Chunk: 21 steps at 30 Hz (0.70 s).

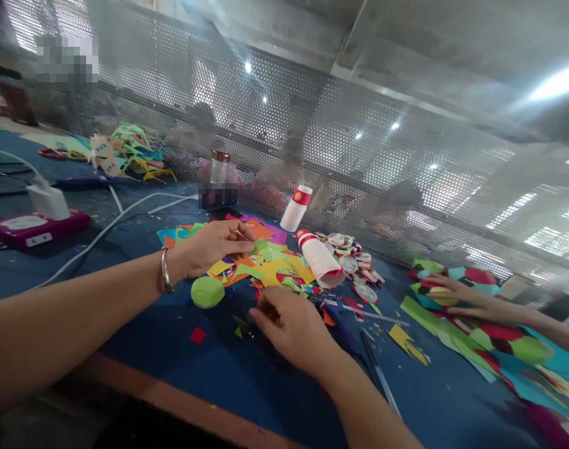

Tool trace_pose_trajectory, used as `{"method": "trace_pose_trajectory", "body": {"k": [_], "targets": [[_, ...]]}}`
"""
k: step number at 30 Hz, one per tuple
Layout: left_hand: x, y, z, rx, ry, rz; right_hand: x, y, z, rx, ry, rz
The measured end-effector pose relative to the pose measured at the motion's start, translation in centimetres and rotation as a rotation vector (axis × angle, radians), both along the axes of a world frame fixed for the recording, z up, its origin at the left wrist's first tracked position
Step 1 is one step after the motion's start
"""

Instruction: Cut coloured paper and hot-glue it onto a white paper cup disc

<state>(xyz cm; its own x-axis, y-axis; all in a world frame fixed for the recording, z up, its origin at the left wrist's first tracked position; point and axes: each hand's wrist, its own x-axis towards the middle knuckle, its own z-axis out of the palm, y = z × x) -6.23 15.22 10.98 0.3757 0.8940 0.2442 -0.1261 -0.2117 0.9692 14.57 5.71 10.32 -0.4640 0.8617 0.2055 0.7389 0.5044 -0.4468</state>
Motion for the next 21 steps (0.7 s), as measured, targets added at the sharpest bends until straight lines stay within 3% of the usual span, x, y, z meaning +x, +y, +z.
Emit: {"method": "trace_pose_trajectory", "body": {"k": [9,16,21], "targets": [[-0.5,0.0,0.8,0.052,-0.038,0.021,0.1,-1.3,0.5,-0.108,-0.256,0.087],[0.0,-0.1,0.4,-0.016,-0.071,0.017,0.3,-1.1,0.6,-0.132,-0.134,0.073],[0.0,-0.2,0.5,0.027,-0.066,0.073,0.3,-0.7,1.1,-0.124,0.008,0.01]]}}
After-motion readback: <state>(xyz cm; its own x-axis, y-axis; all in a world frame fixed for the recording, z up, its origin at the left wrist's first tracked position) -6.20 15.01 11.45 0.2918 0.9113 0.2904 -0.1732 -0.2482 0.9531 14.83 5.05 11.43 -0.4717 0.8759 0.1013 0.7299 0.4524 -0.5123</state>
